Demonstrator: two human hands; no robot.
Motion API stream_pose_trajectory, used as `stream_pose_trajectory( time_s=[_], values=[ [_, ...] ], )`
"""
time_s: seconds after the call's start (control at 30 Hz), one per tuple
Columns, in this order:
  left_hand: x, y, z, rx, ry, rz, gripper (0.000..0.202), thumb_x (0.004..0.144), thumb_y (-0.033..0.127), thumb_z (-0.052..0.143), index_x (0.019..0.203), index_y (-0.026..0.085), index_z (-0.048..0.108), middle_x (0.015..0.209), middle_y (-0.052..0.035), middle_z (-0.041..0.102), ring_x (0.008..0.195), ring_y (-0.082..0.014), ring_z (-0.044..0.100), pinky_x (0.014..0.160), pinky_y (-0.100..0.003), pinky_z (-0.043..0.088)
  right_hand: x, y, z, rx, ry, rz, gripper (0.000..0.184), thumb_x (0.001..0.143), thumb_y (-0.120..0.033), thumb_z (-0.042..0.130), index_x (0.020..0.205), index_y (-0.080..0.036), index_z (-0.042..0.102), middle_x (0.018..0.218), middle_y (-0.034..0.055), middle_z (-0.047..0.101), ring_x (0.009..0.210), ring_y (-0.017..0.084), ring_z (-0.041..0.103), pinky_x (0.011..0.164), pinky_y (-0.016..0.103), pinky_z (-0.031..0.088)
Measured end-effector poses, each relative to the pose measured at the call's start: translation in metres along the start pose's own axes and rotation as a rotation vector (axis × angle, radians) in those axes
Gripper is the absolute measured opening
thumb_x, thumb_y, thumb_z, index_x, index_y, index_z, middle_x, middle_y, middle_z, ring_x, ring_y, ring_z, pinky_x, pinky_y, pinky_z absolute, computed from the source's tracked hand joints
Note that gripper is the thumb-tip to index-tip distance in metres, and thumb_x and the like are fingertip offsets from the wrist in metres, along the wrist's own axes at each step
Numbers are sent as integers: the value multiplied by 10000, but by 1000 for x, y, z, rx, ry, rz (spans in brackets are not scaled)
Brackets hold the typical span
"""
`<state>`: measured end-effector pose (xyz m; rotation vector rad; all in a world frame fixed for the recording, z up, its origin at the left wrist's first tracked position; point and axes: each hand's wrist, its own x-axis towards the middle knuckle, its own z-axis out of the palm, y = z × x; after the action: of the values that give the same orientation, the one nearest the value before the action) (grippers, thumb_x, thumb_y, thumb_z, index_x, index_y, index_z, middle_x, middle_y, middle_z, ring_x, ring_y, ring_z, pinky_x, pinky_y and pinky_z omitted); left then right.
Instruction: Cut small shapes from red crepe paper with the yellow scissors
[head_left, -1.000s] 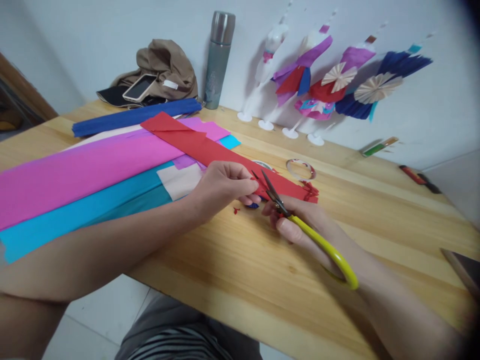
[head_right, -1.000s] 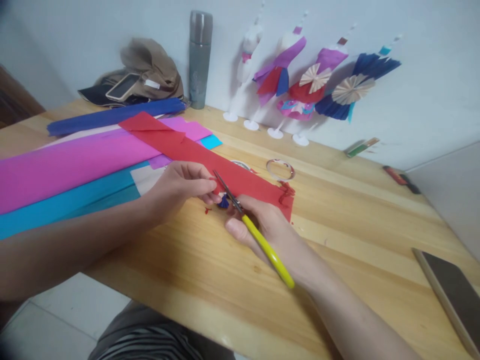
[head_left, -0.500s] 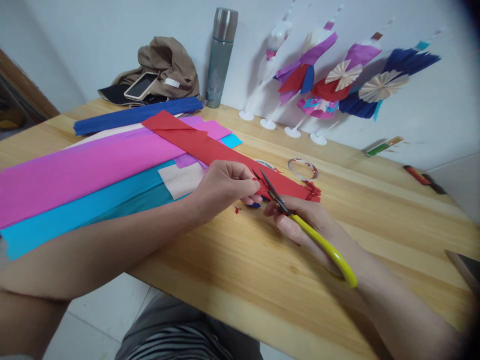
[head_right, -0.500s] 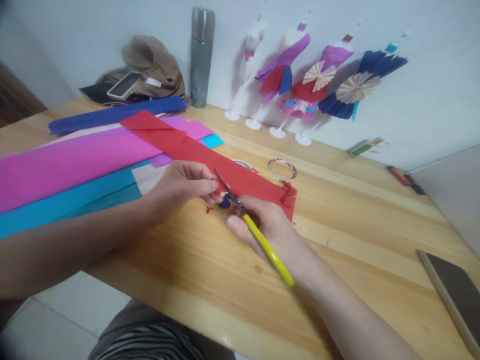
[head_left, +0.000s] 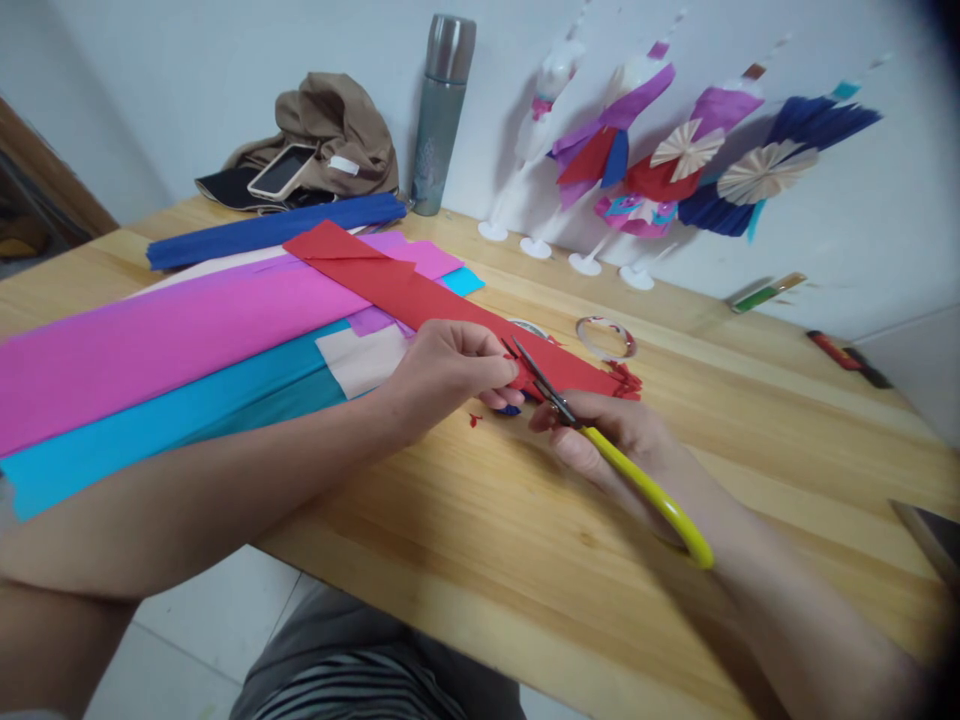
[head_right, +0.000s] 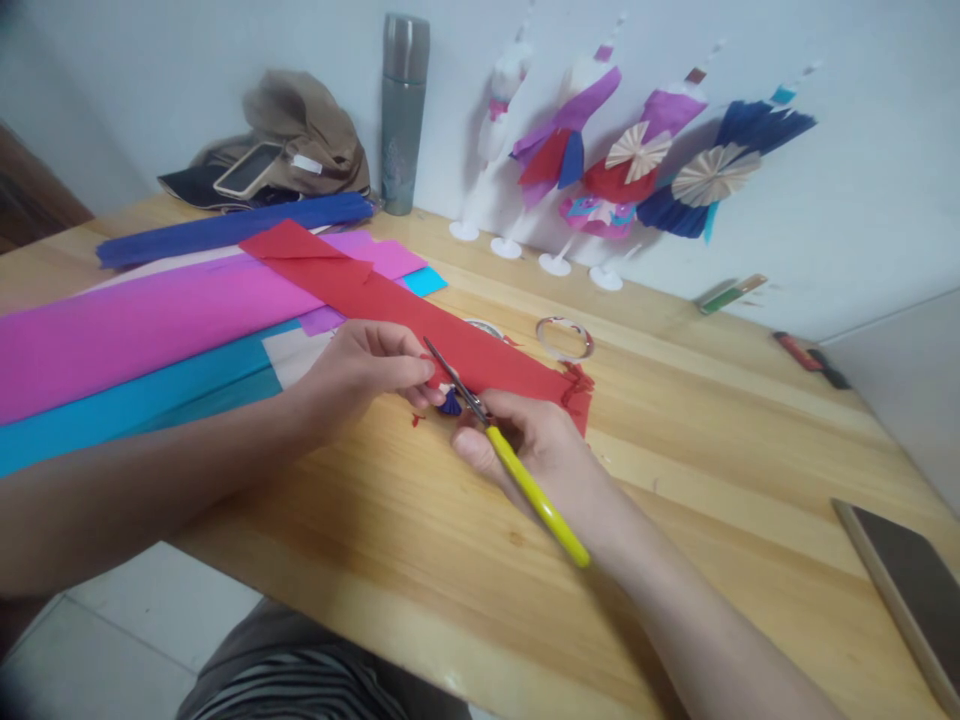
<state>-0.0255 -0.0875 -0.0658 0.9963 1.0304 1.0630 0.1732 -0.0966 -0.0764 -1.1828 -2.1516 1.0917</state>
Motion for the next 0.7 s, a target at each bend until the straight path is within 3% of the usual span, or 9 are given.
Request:
stream_pose_trajectory(
  time_s=[0.2,0.4,0.5,0.6,0.7],
  values=[
    [-1,-2,-1,-5,-19,14,226,761,50,625,546,118,607,553,-42,690,505,-98,642,542,-192,528,-3,-5,-3,96,-59,16,460,899,-659,556,836,-209,627,651,-13,491,538,133,398,493,276,339],
    [0,-3,-2,-1,-20,12,193,754,73,641,567,120,626,571,-41,702,502,-90,635,536,-184,517,-6,-4,-12,170,-66,41,508,885,-704,549,853,-204,638,647,-11,520,502,119,405,477,280,323],
    [0,-4,-1,5,-19,3,196,749,60,638,564,122,621,555,-35,692,508,-87,633,535,-178,511,-5,-2,-9,212,107,37,411,846,-630,662,897,-222,655,653,-13,549,512,132,453,490,291,369],
    [-1,-8,1,31,-24,7,181,741,62,640,573,127,623,559,-27,692,518,-88,629,522,-176,497,-1,-5,1,265,343,48,257,777,-426,794,901,-253,650,766,11,652,607,170,572,568,327,469],
    [-2,-12,2,115,-51,46,151,715,68,652,578,127,635,581,-21,699,534,-79,619,523,-165,471,2,-9,10,312,445,-2,260,704,-270,824,896,-261,647,817,10,709,716,188,666,664,339,553]
  ],
)
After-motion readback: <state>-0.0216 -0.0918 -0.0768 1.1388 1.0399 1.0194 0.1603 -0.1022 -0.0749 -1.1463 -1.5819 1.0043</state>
